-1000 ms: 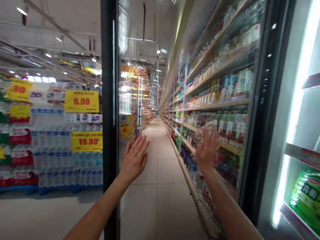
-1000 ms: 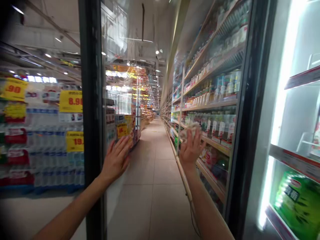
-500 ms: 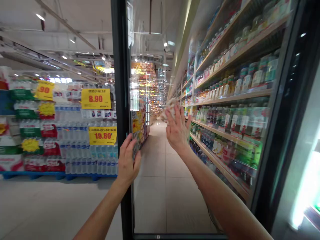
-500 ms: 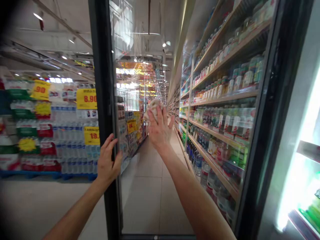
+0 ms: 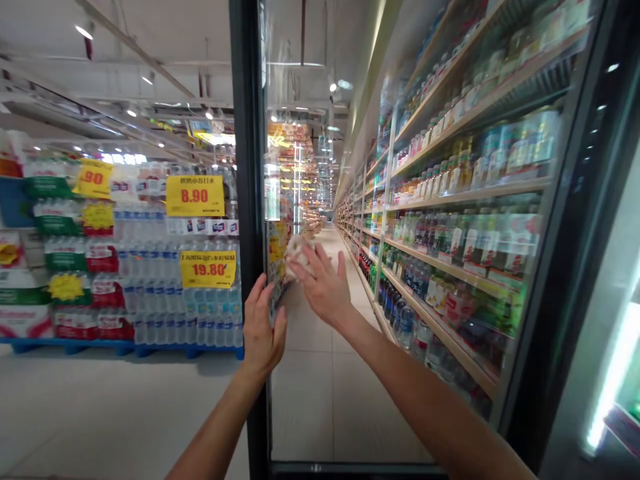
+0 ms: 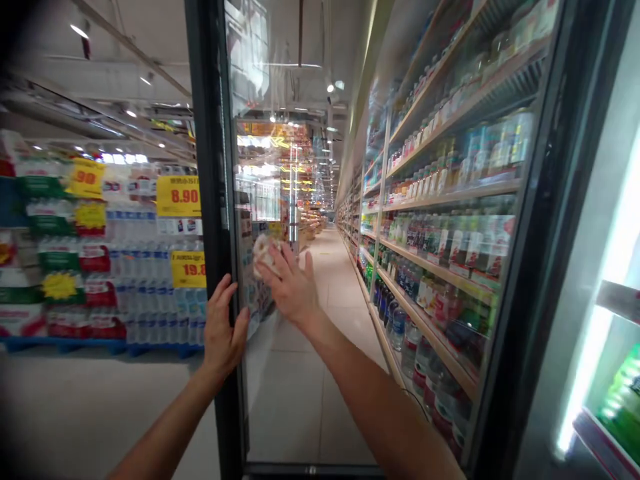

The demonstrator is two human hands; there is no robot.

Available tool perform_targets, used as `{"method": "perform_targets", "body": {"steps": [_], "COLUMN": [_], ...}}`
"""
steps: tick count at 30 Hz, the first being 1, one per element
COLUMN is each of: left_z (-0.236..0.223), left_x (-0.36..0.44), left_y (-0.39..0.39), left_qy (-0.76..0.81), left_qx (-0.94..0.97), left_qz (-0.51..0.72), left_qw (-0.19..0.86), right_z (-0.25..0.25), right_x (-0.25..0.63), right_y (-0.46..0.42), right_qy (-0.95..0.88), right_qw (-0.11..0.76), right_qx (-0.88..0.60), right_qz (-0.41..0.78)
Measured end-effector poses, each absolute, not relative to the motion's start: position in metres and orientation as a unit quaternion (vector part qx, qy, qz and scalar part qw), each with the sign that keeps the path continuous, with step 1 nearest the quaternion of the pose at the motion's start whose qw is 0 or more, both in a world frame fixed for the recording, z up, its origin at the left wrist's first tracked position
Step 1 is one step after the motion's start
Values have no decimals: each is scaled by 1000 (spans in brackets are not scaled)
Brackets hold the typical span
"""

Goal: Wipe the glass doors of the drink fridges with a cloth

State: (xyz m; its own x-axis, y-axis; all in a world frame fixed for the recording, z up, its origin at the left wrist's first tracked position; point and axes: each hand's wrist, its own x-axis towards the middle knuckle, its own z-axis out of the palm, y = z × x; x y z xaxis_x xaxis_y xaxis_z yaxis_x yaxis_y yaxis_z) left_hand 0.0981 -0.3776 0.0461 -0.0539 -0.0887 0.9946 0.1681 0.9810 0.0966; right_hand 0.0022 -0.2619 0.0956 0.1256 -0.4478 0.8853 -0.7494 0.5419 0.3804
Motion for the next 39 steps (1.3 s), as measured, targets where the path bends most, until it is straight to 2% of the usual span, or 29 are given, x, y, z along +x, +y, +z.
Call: {"method": "perform_targets", "body": {"steps": [4,6,10,16,21,23,26,28,35,36,39], "left_z": [40,38,31,13,7,7,6,6,6,6,6], "left_x": [95,90,76,56,47,45,44,45,44,43,41], "left_y": [-377,-375,-361,-338,-333,-332,-332,-333,-332,-332,-333], "left_qy": [-731,-739,-760,-801,-791,-791,-793,-792,-783,-783,-782], "left_qx": [-31,-33,-23,1,17,24,24,19,9,8,8], "left_qz": [-102,-98,-51,7,-4,-9,-7,-1,-5,-6,-12], "left_qw": [673,666,648,599,611,611,609,611,621,623,623], "right_z": [38,38,64,35,58,56,31,21,47,45,29], "right_x": [-4,-12,-25,-35,-54,-49,-39,-43,-83,-80,-71], "right_y": [-235,-217,-188,-161,-142,-147,-155,-148,-88,-90,-97], "right_qy": [-612,-631,-685,-688,-702,-706,-702,-694,-685,-687,-714], "right_qw": [559,574,629,601,640,631,606,607,663,663,639], "right_qx": [558,519,320,391,161,187,338,365,52,64,223], "right_qz": [34,57,181,113,269,261,161,131,297,290,180]}}
